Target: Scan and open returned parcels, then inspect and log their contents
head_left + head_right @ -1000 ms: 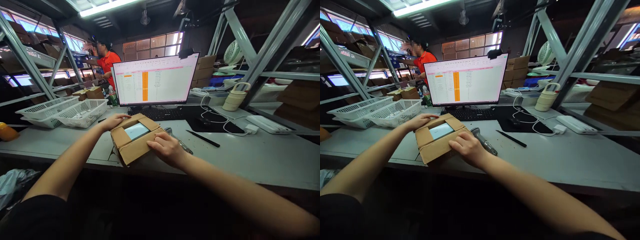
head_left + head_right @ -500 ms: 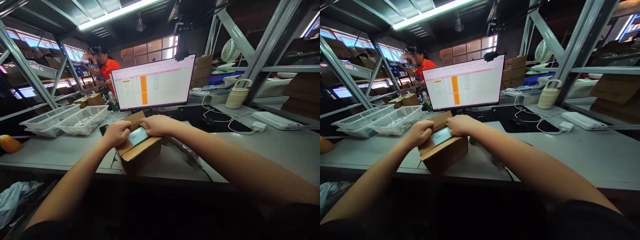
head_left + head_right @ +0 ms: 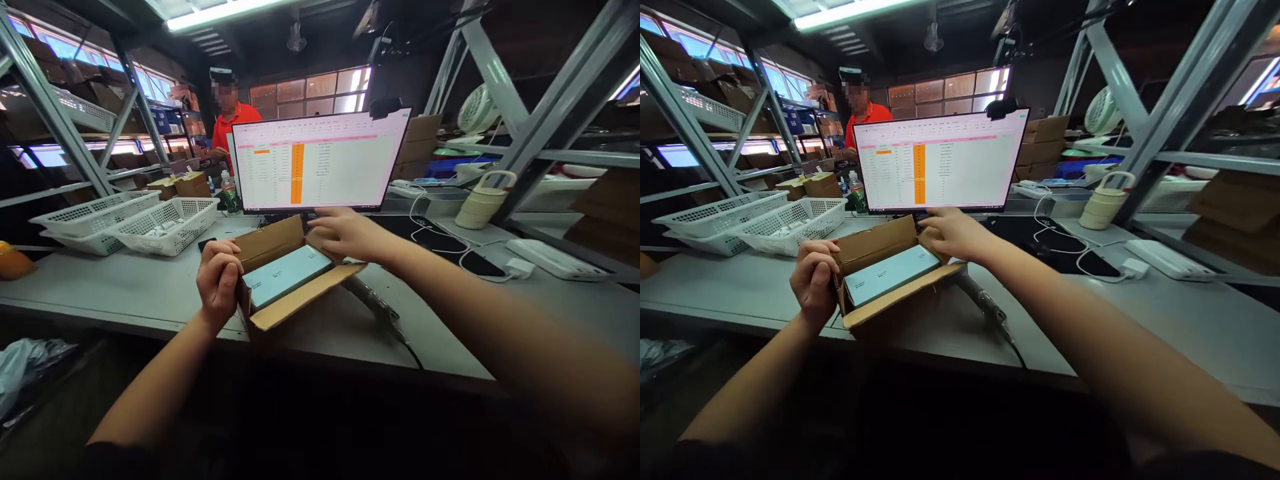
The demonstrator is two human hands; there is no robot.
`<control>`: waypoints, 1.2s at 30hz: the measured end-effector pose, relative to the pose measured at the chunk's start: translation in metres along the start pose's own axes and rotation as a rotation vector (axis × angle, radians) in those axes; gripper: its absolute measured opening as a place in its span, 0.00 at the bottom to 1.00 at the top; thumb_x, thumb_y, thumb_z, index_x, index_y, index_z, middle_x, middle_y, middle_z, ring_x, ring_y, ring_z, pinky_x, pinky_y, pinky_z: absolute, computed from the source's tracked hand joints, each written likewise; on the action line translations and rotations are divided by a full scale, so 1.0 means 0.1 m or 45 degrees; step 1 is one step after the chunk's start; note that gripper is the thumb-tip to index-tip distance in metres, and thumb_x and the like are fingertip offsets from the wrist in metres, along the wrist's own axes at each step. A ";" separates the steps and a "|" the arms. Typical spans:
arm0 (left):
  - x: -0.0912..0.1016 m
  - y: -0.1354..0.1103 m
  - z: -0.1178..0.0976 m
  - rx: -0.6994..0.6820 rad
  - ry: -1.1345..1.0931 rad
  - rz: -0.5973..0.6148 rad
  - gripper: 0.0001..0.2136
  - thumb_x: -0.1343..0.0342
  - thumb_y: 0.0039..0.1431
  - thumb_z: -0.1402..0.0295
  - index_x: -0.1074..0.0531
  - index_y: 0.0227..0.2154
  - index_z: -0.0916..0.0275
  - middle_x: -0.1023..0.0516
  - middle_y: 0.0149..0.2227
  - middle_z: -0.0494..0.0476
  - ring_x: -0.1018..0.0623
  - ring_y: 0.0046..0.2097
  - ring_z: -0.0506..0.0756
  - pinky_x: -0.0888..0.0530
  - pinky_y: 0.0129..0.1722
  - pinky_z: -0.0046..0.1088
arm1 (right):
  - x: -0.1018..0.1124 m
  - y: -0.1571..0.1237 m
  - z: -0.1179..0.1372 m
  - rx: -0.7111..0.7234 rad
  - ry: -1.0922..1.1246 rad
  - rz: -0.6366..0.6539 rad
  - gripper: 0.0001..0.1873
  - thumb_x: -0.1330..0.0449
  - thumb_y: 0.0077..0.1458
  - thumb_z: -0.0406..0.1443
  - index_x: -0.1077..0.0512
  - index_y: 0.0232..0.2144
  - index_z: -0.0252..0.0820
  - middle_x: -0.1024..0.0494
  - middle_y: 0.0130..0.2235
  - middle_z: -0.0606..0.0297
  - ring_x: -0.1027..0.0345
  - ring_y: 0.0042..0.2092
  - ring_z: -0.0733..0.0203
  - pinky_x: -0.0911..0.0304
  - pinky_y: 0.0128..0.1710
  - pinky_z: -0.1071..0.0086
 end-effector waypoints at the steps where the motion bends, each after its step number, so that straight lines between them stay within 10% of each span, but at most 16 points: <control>1: 0.02 -0.06 0.01 0.064 -0.050 -0.098 0.13 0.49 0.66 0.65 0.29 0.26 0.60 0.32 0.30 0.54 0.25 0.41 0.57 0.28 0.51 0.42 | 0.06 0.01 0.17 0.120 -0.036 0.010 0.29 0.38 0.52 0.35 0.27 0.58 0.44 0.34 0.65 0.59 0.46 0.67 0.44 0.50 0.68 0.51; 6: 0.05 -0.21 0.07 0.318 -0.219 -0.323 0.11 0.47 0.67 0.65 0.27 0.30 0.61 0.30 0.30 0.52 0.21 0.44 0.57 0.28 0.49 0.37 | -0.17 0.00 0.67 0.267 -0.004 0.636 0.37 0.32 0.47 0.38 0.30 0.62 0.52 0.27 0.59 0.64 0.33 0.59 0.45 0.35 0.58 0.55; 11: 0.08 -0.14 0.14 0.525 -0.482 -0.383 0.15 0.46 0.65 0.62 0.36 0.24 0.62 0.34 0.26 0.50 0.21 0.40 0.55 0.26 0.46 0.32 | -0.34 0.02 0.71 0.327 0.036 0.682 0.45 0.34 0.44 0.33 0.36 0.65 0.53 0.31 0.63 0.65 0.35 0.61 0.46 0.37 0.60 0.57; 23: 0.55 0.16 0.18 0.573 -0.337 -0.534 0.11 0.43 0.58 0.67 0.30 0.21 0.63 0.28 0.24 0.51 0.23 0.29 0.52 0.28 0.27 0.24 | 0.53 0.03 0.55 0.201 0.751 -0.017 0.32 0.31 0.47 0.44 0.29 0.55 0.46 0.23 0.52 0.55 0.31 0.54 0.46 0.35 0.55 0.53; 30: 0.31 -0.06 0.14 0.574 0.005 -0.109 0.08 0.39 0.61 0.62 0.20 0.31 0.59 0.19 0.36 0.56 0.20 0.44 0.56 0.25 0.48 0.33 | 0.56 -0.02 0.07 0.040 1.313 -0.412 0.37 0.33 0.43 0.52 0.31 0.54 0.47 0.21 0.47 0.59 0.28 0.44 0.49 0.32 0.44 0.57; 36: 0.11 -0.04 0.11 0.580 -0.080 0.272 0.10 0.33 0.55 0.63 0.27 0.24 0.59 0.20 0.32 0.56 0.21 0.50 0.62 0.27 0.54 0.42 | 0.74 -0.20 0.00 -0.042 1.113 -0.500 0.45 0.45 0.50 0.61 0.42 0.65 0.47 0.29 0.61 0.58 0.33 0.57 0.44 0.32 0.49 0.59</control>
Point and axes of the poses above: each hand's wrist, its own y-axis towards the middle knuckle, its own x-axis out of the back of the hand, z = x × y, the point moved 7 cm from there along y, towards the middle knuckle
